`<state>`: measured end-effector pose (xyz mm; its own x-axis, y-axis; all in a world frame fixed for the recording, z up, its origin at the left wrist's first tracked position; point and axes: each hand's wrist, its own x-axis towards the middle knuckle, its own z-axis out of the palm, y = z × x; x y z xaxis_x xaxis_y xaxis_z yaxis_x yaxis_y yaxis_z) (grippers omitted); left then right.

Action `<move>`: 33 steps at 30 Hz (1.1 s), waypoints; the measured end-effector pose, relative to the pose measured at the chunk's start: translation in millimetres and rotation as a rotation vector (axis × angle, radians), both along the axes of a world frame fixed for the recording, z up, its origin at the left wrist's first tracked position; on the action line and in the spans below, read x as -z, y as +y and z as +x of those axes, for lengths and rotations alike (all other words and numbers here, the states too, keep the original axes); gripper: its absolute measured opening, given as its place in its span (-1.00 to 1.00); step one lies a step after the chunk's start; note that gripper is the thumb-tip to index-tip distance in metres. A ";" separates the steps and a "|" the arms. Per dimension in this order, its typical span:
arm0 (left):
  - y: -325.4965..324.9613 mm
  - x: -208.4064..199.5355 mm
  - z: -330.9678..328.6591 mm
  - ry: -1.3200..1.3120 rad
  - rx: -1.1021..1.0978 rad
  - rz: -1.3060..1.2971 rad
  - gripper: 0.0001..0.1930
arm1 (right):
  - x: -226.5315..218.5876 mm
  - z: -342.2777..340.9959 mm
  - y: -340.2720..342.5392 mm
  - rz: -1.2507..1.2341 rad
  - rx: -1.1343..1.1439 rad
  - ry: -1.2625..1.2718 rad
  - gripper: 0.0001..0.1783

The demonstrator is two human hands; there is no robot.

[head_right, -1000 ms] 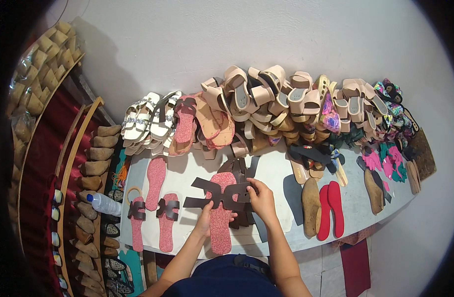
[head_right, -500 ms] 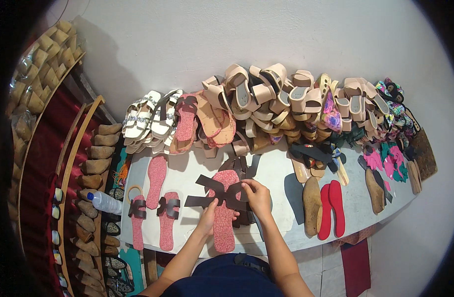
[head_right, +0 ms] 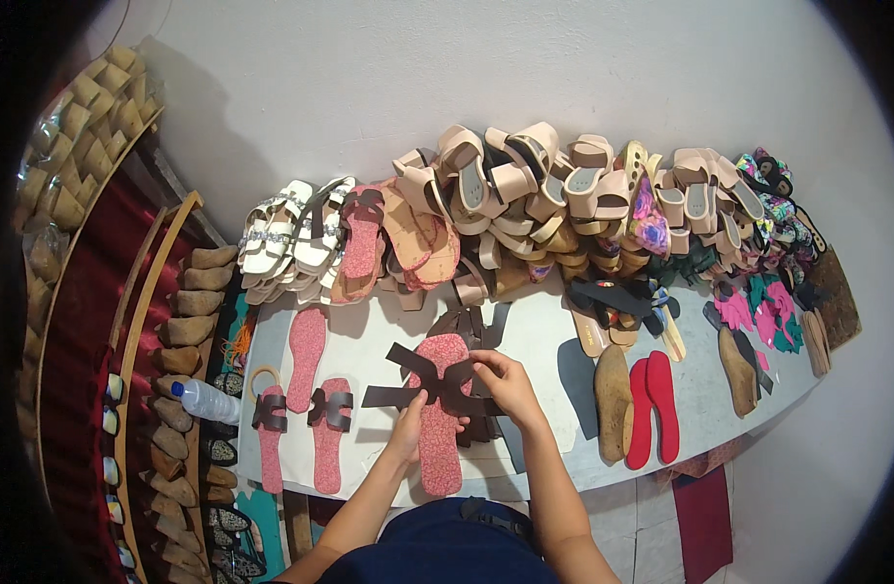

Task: Assembling the straps of a sandal onto the pink insole components.

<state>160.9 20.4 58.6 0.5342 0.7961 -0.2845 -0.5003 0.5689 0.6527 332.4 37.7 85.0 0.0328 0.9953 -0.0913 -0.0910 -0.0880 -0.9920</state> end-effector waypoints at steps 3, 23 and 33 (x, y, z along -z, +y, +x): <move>-0.2 0.5 0.0 0.018 -0.016 0.007 -0.57 | -6.2 0.6 -1.6 -0.056 -0.038 0.099 -0.72; 2.7 13.6 13.3 0.109 -0.112 0.042 -0.62 | 3.8 -13.8 -7.3 -0.006 0.068 0.288 -0.68; 4.6 8.5 9.7 0.050 -0.078 0.032 -0.60 | 0.8 -7.8 -6.7 -0.059 -0.002 0.287 -0.60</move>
<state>170.5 25.0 50.2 0.4556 0.8439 -0.2833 -0.5085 0.5079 0.6953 324.6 30.9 84.2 -0.0047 0.9879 -0.1547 -0.3668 -0.1457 -0.9188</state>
